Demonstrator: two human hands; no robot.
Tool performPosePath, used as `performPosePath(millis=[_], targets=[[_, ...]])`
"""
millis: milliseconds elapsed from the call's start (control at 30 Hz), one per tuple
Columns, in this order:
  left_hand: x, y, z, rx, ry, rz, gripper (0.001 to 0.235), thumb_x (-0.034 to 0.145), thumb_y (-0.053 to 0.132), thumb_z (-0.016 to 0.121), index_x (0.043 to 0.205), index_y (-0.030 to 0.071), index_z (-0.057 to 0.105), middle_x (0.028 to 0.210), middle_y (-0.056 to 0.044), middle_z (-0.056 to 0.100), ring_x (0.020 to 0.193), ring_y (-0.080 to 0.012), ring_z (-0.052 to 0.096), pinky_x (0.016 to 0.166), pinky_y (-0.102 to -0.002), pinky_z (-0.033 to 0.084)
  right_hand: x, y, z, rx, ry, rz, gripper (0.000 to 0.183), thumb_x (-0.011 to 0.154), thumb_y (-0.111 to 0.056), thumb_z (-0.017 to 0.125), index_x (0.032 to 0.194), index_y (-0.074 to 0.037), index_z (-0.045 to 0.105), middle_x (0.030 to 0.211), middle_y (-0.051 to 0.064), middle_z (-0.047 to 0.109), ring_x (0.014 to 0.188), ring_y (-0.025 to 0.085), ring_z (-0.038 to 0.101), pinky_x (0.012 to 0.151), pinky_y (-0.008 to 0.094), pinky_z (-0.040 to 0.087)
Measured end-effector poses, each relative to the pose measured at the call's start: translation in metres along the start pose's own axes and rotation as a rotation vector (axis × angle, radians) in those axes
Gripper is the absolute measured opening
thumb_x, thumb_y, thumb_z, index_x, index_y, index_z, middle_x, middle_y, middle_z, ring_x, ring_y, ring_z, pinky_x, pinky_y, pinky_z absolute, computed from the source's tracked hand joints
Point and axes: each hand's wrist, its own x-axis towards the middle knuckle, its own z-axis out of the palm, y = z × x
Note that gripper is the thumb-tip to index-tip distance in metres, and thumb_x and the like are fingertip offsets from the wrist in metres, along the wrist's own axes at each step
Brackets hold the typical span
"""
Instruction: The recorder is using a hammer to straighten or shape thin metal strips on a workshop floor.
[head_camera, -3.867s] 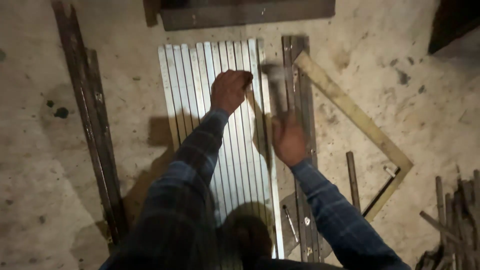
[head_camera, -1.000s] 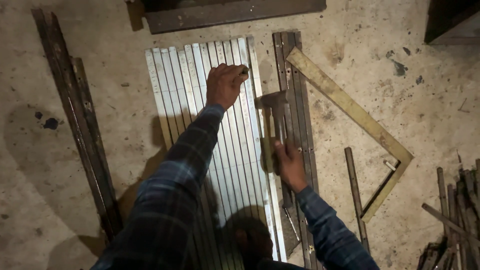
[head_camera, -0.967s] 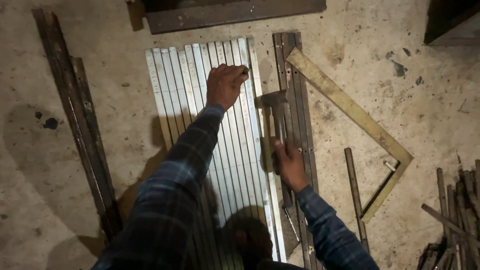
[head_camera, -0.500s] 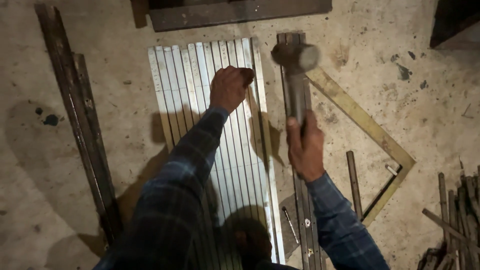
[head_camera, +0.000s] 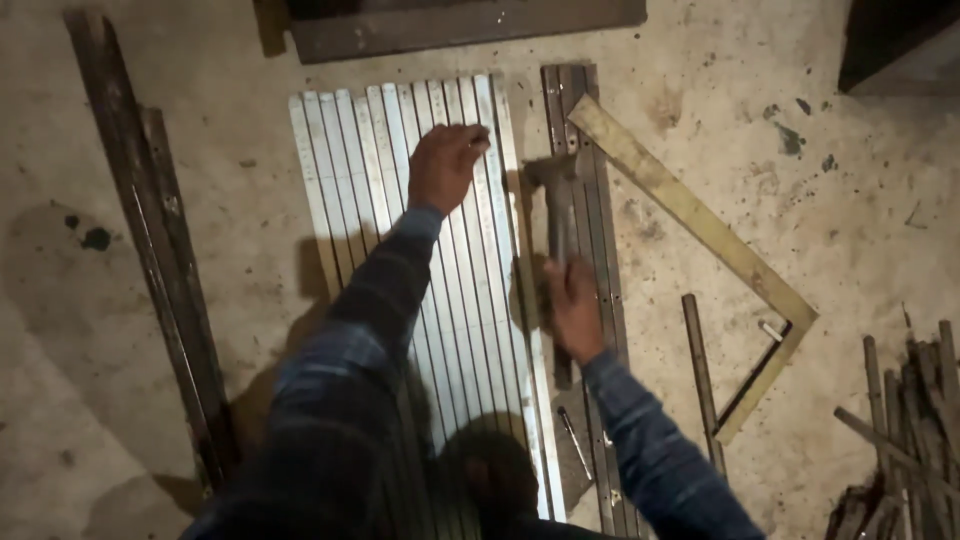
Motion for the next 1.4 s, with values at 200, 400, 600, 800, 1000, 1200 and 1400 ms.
performPosePath(millis=[200, 400, 600, 800, 1000, 1200, 1400], targets=[[0.006, 0.0, -0.011, -0.212, -0.081, -0.193, 0.022, 0.097, 0.026, 0.071, 0.115, 0.013, 0.075, 0.105, -0.007, 0.075, 0.093, -0.0228, 0.071, 0.086, -0.037, 0.057, -0.054, 0.037, 0.038, 0.339, -0.131, 0.208, 0.038, 0.104, -0.045, 0.051, 0.104, -0.008, 0.057, 0.069, 0.0, 0.051, 0.055, 0.01, 0.046, 0.047, 0.031, 0.04], [0.009, -0.004, 0.008, -0.164, -0.049, -0.143, 0.026, 0.09, 0.027, 0.077, 0.112, 0.013, 0.077, 0.101, -0.008, 0.077, 0.09, -0.0246, 0.072, 0.083, -0.038, 0.057, -0.05, 0.077, 0.058, 0.253, -0.074, 0.029, 0.035, 0.109, -0.037, 0.052, 0.103, -0.003, 0.057, 0.072, 0.001, 0.053, 0.062, 0.009, 0.049, 0.055, 0.029, 0.045], [0.021, 0.022, 0.01, 0.027, -0.152, -0.13, 0.018, 0.091, 0.028, 0.075, 0.105, 0.018, 0.079, 0.095, 0.0, 0.079, 0.094, -0.0233, 0.067, 0.086, -0.043, 0.044, -0.053, 0.052, 0.051, 0.278, -0.119, 0.1, 0.034, 0.106, -0.036, 0.051, 0.11, -0.003, 0.059, 0.073, 0.004, 0.054, 0.061, 0.011, 0.049, 0.055, 0.033, 0.045], [0.02, 0.02, 0.01, 0.048, -0.225, -0.134, 0.017, 0.094, 0.03, 0.073, 0.105, 0.02, 0.079, 0.098, 0.004, 0.079, 0.093, -0.0214, 0.062, 0.088, -0.042, 0.039, -0.053, 0.053, 0.05, 0.262, -0.089, 0.006, 0.035, 0.109, -0.036, 0.051, 0.114, -0.002, 0.058, 0.079, 0.006, 0.061, 0.068, 0.012, 0.056, 0.062, 0.032, 0.048], [0.019, 0.011, 0.019, 0.062, -0.149, -0.085, 0.02, 0.089, 0.032, 0.075, 0.104, 0.02, 0.081, 0.1, 0.003, 0.079, 0.098, -0.0209, 0.063, 0.088, -0.042, 0.039, -0.052, 0.061, 0.054, 0.218, -0.078, 0.061, 0.035, 0.107, -0.035, 0.052, 0.112, -0.001, 0.061, 0.074, 0.007, 0.059, 0.063, 0.015, 0.054, 0.058, 0.034, 0.046], [0.025, 0.022, 0.009, 0.062, -0.238, -0.158, 0.018, 0.091, 0.033, 0.073, 0.102, 0.021, 0.081, 0.1, 0.004, 0.08, 0.094, -0.0204, 0.062, 0.089, -0.042, 0.037, -0.053, 0.042, 0.046, 0.253, -0.12, 0.12, 0.035, 0.106, -0.035, 0.05, 0.113, -0.002, 0.059, 0.074, 0.006, 0.058, 0.064, 0.014, 0.054, 0.058, 0.035, 0.048], [0.024, 0.025, 0.011, 0.079, -0.225, -0.172, 0.018, 0.093, 0.034, 0.072, 0.101, 0.021, 0.081, 0.098, 0.004, 0.08, 0.095, -0.0198, 0.062, 0.09, -0.041, 0.037, -0.053, 0.054, 0.049, 0.223, -0.091, 0.018, 0.036, 0.108, -0.035, 0.052, 0.113, -0.001, 0.059, 0.074, 0.005, 0.057, 0.066, 0.011, 0.053, 0.059, 0.032, 0.047]])
